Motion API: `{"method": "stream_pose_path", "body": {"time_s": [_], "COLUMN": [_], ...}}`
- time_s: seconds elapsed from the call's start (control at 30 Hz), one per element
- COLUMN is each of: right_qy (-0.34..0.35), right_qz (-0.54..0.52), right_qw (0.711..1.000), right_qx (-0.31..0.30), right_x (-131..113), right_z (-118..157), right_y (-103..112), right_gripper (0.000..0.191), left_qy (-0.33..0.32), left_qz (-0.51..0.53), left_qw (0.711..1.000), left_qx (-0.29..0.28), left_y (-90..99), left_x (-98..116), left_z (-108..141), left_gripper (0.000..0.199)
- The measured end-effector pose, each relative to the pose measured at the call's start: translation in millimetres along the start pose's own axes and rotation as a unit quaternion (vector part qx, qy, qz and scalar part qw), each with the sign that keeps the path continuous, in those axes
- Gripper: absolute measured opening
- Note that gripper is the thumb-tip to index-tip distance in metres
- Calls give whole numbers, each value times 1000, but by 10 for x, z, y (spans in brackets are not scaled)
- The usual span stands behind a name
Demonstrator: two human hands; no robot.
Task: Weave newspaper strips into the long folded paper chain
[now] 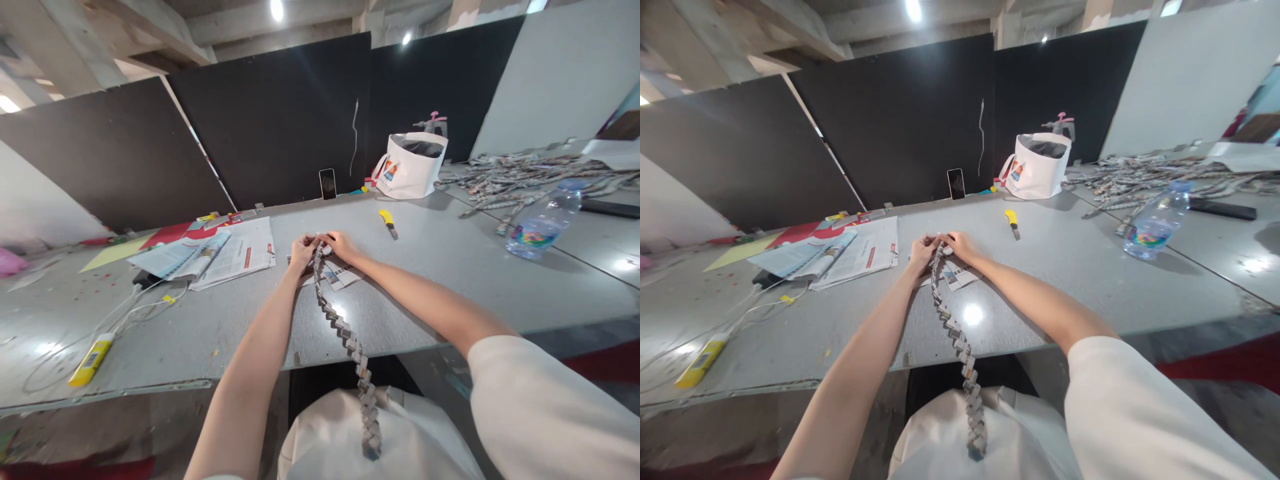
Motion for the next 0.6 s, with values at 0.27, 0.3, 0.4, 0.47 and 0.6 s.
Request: {"method": "stream_pose_path", "body": {"time_s": [0.27, 0.3, 0.4, 0.47, 0.6], "right_qy": [25, 41, 63, 56, 53], "right_qz": [-121, -123, -97, -83, -74], "right_qw": [992, 992, 993, 995, 996], "right_qx": [18, 12, 19, 26, 23], "right_x": [-32, -56, -72, -46, -24], "right_z": [1, -4, -14, -14, -10], "right_y": [-54, -62, -38, -23, -26], "right_gripper": [51, 50, 41, 39, 39], "left_qy": [76, 82, 94, 102, 116], "left_qz": [92, 102, 108, 106, 124], "left_qw": [993, 991, 990, 989, 985], "left_qx": [20, 13, -11, -26, -23], "left_y": [44, 35, 10, -10, -38], "left_x": [-138, -142, -155, -174, -205], "left_z": [-19, -18, -11, -6, -6], "left_gripper": [50, 50, 52, 52, 49]}}
Point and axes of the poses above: each hand's wrist, its own z-axis away from the middle knuckle, its own y-axis out of the back of the hand, x = y × z, the point moved 9 cm from there along -z, towards the middle knuckle, and after that the axes turned 9 degrees about y, right-handed, at the moved point
